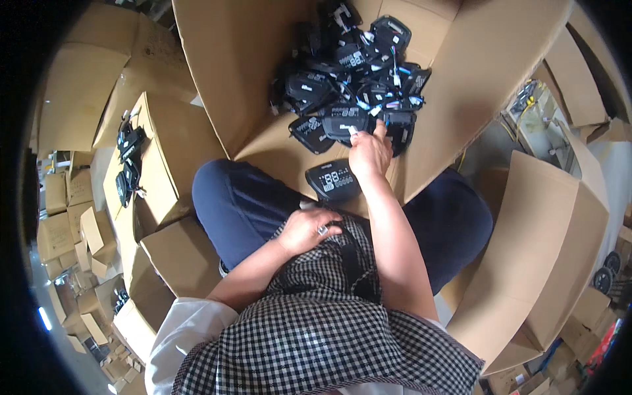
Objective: The person tests electronic display units by picking them from a large cardboard box, plugging each unit's wire connector into a testing plug to light up its screen, and placing the display units into an adjacent cardboard box by hand.
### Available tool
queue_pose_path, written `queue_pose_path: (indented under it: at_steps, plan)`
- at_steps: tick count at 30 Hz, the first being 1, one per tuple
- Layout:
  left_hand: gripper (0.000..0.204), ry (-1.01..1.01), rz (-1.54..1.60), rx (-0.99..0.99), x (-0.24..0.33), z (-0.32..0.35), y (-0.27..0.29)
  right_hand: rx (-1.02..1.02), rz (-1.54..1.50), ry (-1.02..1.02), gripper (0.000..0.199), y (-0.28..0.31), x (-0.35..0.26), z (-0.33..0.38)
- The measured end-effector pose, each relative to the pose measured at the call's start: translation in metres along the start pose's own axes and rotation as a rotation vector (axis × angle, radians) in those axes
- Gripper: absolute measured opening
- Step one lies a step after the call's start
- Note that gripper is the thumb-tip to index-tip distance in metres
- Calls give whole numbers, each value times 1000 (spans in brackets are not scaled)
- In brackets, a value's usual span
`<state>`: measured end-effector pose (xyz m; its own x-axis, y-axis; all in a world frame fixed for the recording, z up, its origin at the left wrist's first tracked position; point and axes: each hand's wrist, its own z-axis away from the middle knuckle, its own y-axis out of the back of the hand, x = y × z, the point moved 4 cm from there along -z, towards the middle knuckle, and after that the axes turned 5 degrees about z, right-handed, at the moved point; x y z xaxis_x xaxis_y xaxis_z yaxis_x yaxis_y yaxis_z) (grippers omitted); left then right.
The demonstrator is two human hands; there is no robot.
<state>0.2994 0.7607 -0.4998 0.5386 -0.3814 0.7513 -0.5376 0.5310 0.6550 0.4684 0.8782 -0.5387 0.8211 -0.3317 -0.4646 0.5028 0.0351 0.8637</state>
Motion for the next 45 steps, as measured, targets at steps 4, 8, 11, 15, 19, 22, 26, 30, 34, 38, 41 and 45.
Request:
queue_pose_path:
  at_steps: [4, 8, 11, 15, 19, 22, 26, 30, 34, 38, 41, 45]
  plan:
    - [32, 27, -6, -47, 0, -6, -5, -120, 135, -116, 23, -44, 34, -36]
    - [30, 17, -32, 94, -4, -1, 4, -32, 37, 54, 17, -40, 17, -16]
    - [26, 206, -182, 232, -1, -3, 23, 60, -187, 212, 13, -14, 0, 35]
    - [39, 31, -144, 385, -4, -9, 28, 46, -415, 349, 11, 9, -4, 110]
    - [54, -47, 34, 222, -8, -12, 21, 127, -115, 638, 3, 33, -18, 141]
    - [52, 19, 17, 215, -12, -10, 20, 227, 10, 542, 5, 40, -12, 131]
    - [50, 60, -19, 320, -17, -3, 28, 254, 86, 684, 9, 51, -20, 120]
    - [58, -143, 231, 247, -11, -5, 26, -43, -85, 820, 17, 34, -30, 136]
    - [54, 11, 430, -24, -18, -3, 11, -168, -466, 594, 10, 18, -7, 149]
    - [20, -60, 398, 85, -28, -5, 6, -153, -891, 93, 19, 19, 28, 150]
    - [21, -65, 503, 141, -33, -7, 9, -232, -889, -104, 24, 25, 39, 146]
    - [33, -45, 593, 163, -23, -10, 16, -285, -455, 131, 18, 24, 31, 150]
